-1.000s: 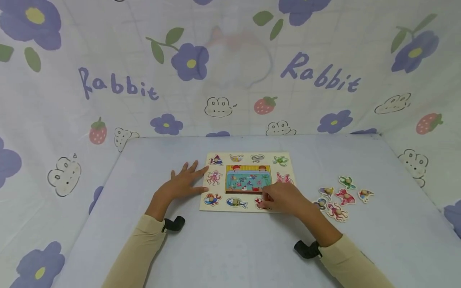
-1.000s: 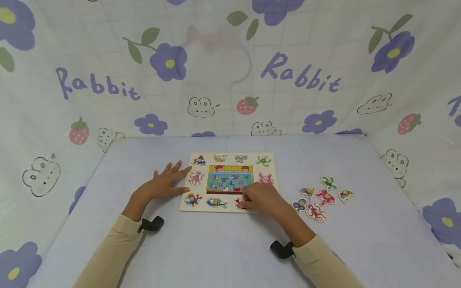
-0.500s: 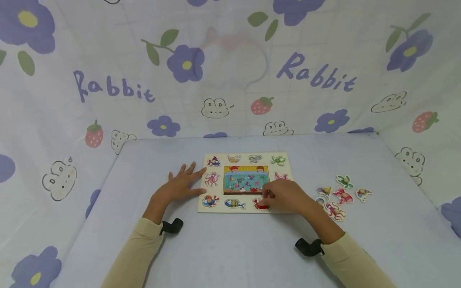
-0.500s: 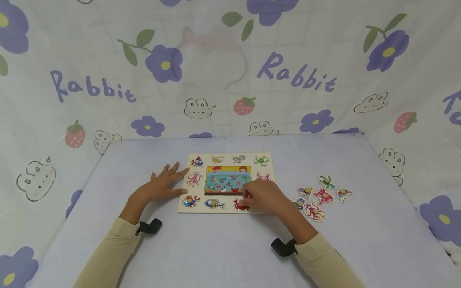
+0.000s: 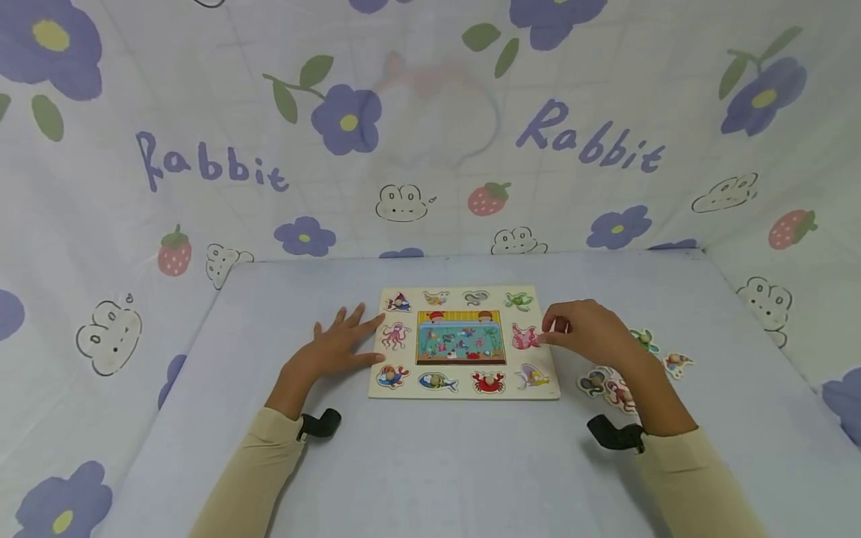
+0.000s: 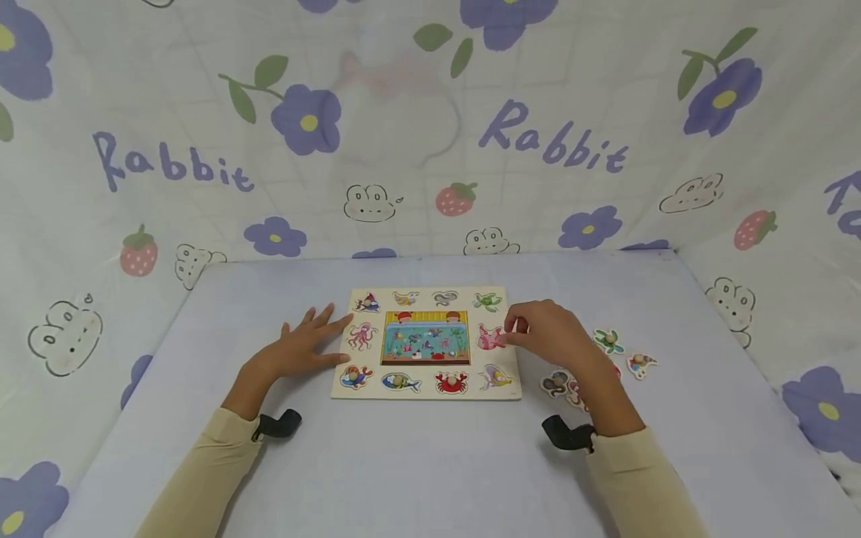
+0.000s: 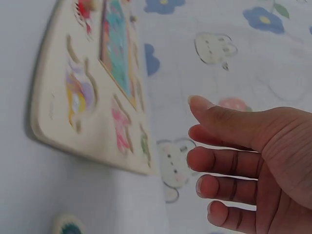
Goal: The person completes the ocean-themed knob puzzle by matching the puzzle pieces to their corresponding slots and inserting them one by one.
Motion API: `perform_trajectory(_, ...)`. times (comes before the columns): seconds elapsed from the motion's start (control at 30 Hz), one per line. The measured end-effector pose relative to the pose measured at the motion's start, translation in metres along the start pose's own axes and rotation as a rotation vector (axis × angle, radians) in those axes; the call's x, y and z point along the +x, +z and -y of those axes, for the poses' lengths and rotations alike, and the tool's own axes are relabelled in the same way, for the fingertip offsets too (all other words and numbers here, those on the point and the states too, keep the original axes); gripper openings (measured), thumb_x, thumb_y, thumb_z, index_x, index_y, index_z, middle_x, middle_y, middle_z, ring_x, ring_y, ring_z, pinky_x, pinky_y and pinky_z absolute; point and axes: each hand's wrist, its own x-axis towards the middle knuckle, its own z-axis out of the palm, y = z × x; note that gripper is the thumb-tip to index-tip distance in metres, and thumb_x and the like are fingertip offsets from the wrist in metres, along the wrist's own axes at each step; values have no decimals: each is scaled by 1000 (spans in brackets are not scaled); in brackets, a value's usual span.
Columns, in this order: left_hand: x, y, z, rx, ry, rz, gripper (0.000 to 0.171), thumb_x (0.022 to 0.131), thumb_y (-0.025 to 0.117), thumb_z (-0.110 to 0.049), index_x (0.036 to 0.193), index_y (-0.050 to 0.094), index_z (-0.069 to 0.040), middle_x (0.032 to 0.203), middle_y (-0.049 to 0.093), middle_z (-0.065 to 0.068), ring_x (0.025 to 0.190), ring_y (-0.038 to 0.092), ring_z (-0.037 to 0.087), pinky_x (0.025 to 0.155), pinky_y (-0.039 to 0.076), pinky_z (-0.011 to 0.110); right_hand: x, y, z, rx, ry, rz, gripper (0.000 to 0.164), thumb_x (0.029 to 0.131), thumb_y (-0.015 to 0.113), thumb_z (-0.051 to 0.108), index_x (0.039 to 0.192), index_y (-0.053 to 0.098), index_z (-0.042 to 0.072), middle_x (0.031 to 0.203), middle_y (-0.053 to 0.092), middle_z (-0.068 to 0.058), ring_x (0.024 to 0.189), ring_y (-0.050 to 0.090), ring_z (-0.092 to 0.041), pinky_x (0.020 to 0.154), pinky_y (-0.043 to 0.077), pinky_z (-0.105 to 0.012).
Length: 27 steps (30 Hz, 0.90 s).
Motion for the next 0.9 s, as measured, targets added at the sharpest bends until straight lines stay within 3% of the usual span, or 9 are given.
perform_trajectory(0.47,-1,2,1,-28,-6,-2,84,93,61,-63,162,25,-31,170,8,14,154,-1,45,111,0,78,-26,-46,-50,31,95,-108,24,95,74,28,105,71,7,84,66,-3,79,59,-23,66,51,-34)
perform_trajectory(0.9,-1,4,4,-11,-15,-5,85,93,61,-64,162,24,-31,170,8,14,154,-1,45,112,0,78,-58,-60,-101,-30,174,-133,31,96,71,35,103,71,4,84,66,-4,76,58,-23,59,47,-33)
